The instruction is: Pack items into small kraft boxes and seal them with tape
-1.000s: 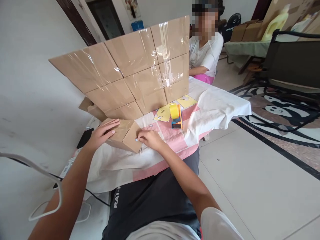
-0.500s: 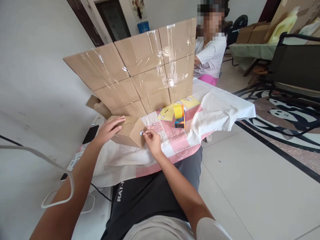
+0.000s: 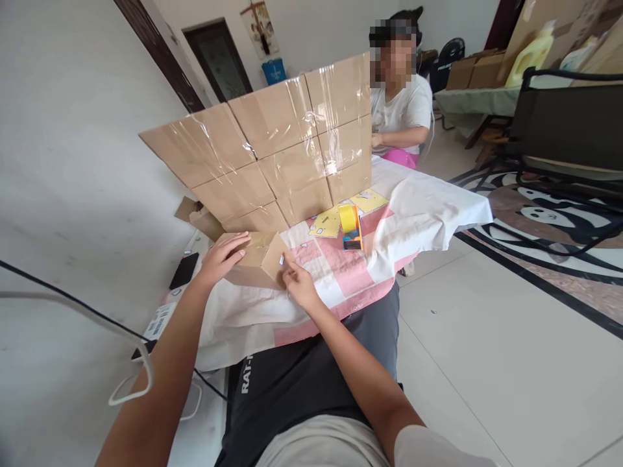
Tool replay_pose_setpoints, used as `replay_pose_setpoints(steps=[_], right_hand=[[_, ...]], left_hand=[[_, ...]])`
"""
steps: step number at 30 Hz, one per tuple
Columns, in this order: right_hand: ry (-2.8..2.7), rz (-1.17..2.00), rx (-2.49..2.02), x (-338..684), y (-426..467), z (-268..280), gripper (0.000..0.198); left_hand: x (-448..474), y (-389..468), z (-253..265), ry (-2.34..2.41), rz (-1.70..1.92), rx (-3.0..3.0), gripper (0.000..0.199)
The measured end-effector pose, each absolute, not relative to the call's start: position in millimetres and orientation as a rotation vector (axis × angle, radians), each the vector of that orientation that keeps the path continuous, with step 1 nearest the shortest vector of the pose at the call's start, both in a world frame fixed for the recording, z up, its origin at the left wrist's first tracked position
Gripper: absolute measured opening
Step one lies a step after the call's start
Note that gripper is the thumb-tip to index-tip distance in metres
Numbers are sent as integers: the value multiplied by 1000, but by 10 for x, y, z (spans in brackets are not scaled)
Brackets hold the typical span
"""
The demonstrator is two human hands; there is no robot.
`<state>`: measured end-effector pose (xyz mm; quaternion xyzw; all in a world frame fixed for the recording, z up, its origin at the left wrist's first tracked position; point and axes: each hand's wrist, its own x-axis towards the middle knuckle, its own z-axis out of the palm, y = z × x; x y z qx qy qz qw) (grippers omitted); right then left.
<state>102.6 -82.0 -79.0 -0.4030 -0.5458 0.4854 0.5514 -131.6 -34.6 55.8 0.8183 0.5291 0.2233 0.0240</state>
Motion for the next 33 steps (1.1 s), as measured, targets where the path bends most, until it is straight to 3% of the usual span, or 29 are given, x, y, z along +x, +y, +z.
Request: replay_pose_setpoints(steps=[5,14,19,21,24,26,30,33], right_hand=[[-1387,1086,-946,1020,-896,-791,52],[-1449,1366,-948,1020,-873,-857,85],[-1455,1251,-920,1112,-842,-989,78],[-1487,1097,-952,1141,-841,-967,94],[-1638,973,-1040,1157,-824,-785,139],[-1762,975,-1079,1134,-791,-616,157],[-1850,925,-1022,1068,-744,-401,163],[-1766,908,-1025,1159,-831,-424,160]], left_hand=[[-1328,-306,535,1629,702,2530,43],[-1378,-216,459,1489,811,2577,45],[-1449,-128,377,1466,805,2540,46],[-1480,-119,360,1449,815,2514,46],[-1507,-134,357,1384,850,2454,46],[-1503,-154,373,1347,873,2425,45],[-1440,-236,436,1350,965,2378,41],[-1409,-353,459,1414,1239,2346,37]])
